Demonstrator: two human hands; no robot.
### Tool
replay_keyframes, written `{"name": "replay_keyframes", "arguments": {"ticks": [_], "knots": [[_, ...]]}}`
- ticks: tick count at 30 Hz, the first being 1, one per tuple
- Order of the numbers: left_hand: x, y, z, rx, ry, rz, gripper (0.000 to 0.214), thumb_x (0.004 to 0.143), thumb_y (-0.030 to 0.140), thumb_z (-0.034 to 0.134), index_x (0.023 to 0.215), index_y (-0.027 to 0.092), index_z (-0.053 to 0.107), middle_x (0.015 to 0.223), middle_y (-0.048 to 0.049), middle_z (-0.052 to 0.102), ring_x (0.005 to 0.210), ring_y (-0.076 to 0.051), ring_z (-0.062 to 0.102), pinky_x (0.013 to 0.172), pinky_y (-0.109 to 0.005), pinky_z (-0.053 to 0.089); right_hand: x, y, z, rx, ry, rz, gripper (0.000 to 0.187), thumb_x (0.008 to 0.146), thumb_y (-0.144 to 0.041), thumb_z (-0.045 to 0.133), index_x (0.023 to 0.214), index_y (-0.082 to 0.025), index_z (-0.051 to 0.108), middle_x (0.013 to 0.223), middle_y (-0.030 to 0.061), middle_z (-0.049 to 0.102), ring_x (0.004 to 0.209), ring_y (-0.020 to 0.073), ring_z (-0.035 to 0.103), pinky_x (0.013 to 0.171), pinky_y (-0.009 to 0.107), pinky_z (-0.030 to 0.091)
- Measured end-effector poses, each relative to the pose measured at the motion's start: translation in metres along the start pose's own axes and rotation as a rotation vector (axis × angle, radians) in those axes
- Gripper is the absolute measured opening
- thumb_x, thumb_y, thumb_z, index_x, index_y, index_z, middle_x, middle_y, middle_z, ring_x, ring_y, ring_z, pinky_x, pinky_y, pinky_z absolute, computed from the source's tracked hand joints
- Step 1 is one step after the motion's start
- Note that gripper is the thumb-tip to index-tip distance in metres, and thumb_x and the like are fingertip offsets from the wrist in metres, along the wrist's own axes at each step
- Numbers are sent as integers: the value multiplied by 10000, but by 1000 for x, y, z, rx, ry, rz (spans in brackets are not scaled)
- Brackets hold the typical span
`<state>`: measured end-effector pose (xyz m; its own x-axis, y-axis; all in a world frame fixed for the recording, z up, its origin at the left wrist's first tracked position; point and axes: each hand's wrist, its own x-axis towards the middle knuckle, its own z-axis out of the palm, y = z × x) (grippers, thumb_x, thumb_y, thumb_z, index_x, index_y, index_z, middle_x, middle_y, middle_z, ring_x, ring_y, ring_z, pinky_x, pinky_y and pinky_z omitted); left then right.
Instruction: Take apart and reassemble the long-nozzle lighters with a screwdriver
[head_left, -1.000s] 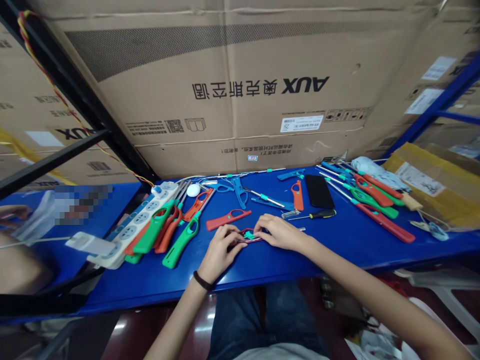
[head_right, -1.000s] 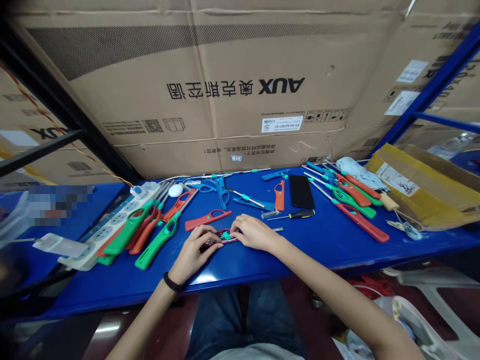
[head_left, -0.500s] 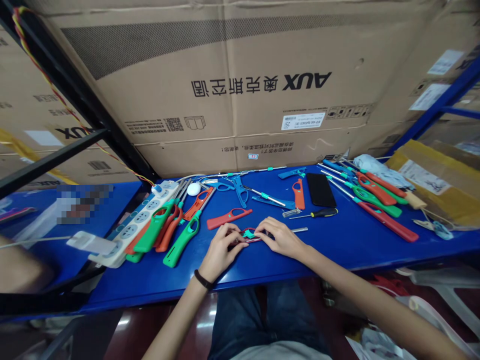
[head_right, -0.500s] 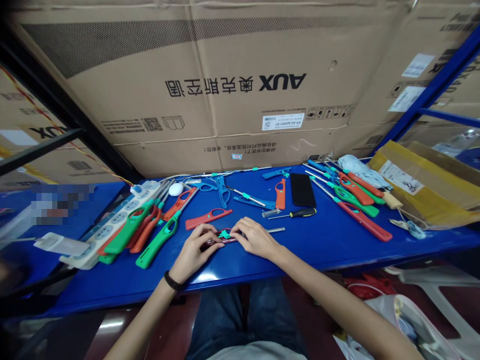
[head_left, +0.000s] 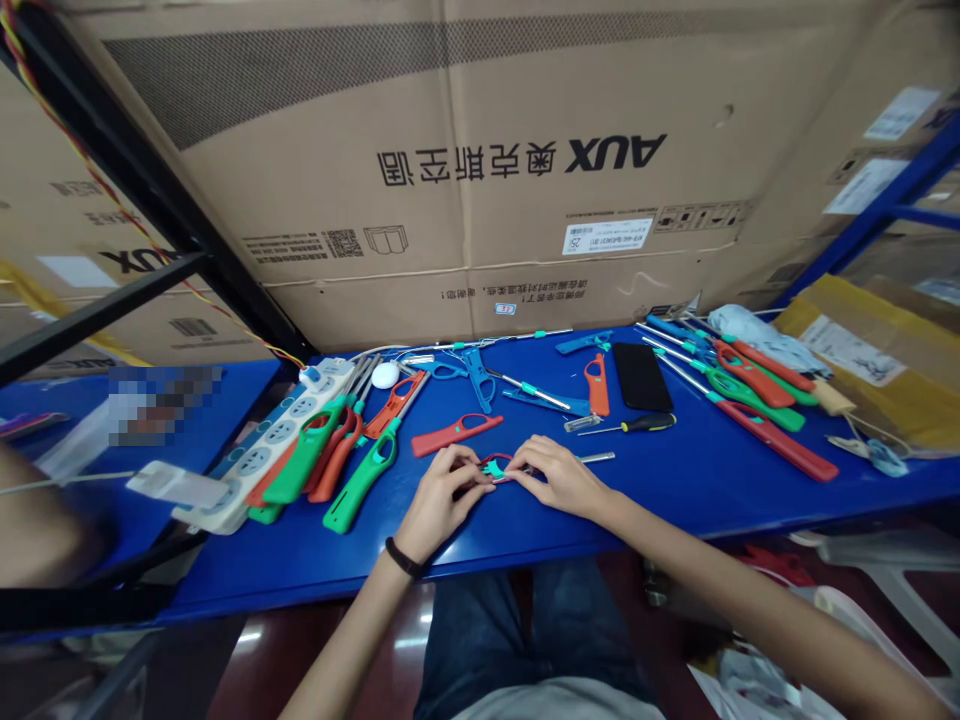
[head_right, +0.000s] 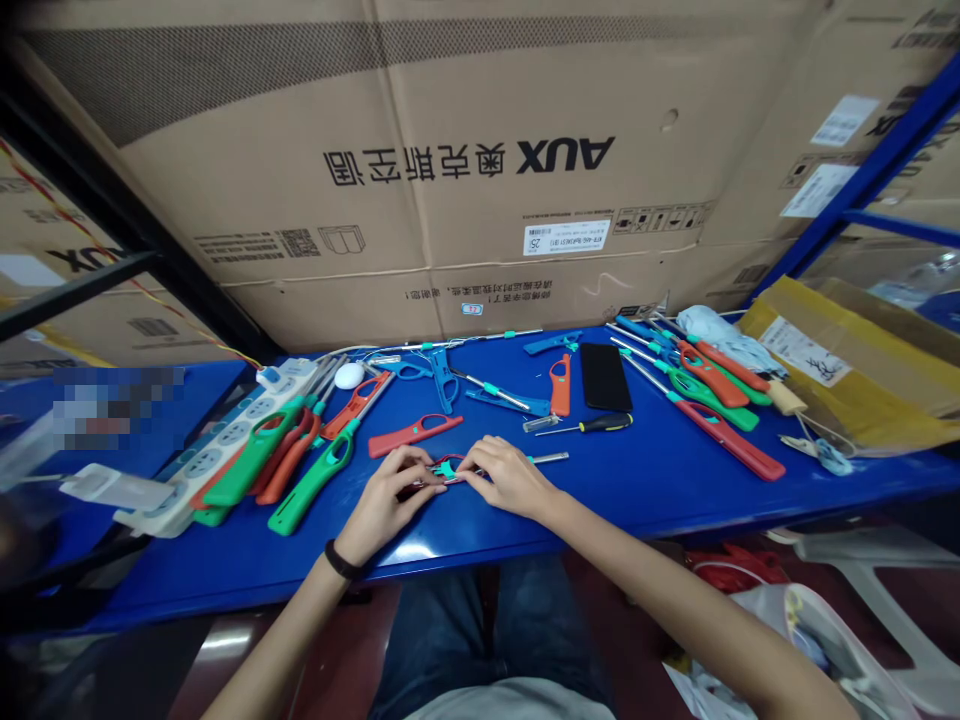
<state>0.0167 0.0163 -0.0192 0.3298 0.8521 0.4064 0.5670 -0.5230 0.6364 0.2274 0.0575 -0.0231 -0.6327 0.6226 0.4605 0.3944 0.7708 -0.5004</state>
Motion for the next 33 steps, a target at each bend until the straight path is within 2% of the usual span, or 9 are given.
{"name": "replay_keyframes", "arguments": {"ticks": [6,10,15,19,22,29,33], "knots": [[0,2,-2,4,-28,-7,72,843,198,618,778,198,649,957,-45,549,923,-176,558,829,-307,467,-1,-6,0,-97,-15,-9,95,903,-196,545,844,-167,614,811,48,660,784,186,576,756,331,472],[-3,3,-5,9,-76,-15,88,863,178,566,851,204,649,1019,-58,540,969,-179,549,847,-305,473,1,-11,-3,-145,-44,-7,85,891,-170,559,835,-155,621,813,54,665,776,188,571,731,311,477],[-5,2,-7,20,-109,-6,141,882,159,514,893,207,647,1038,-71,544,1005,-196,536,882,-340,472,12,-18,-12,-306,-218,1,88,877,-128,562,852,-156,642,833,54,668,816,199,578,761,323,469],[-6,1,-6,57,-119,18,156,902,159,485,888,197,636,1092,-88,550,1031,-205,534,902,-360,466,20,-29,-13,-518,-405,-91,134,858,-58,533,861,-126,647,855,97,657,872,235,574,745,345,461],[-6,1,-6,87,-127,36,158,915,175,474,912,198,630,1178,-99,538,1077,-217,526,934,-381,451,24,-30,-14,-543,-479,-130,121,841,-46,550,885,-104,646,861,111,649,909,245,571,769,346,462],[-5,2,-7,105,-170,81,166,937,195,457,913,204,621,1171,-68,617,1037,-196,540,921,-365,462,26,-24,-15,-498,-502,-94,162,801,-29,591,924,-121,642,867,94,648,904,224,573,788,331,462],[-8,4,-5,199,-134,104,161,939,196,460,934,203,621,1067,-52,673,997,-195,552,947,-401,444,14,-21,-10,-475,-381,-93,136,871,-86,540,931,-137,651,866,77,665,863,210,590,763,327,478]]}}
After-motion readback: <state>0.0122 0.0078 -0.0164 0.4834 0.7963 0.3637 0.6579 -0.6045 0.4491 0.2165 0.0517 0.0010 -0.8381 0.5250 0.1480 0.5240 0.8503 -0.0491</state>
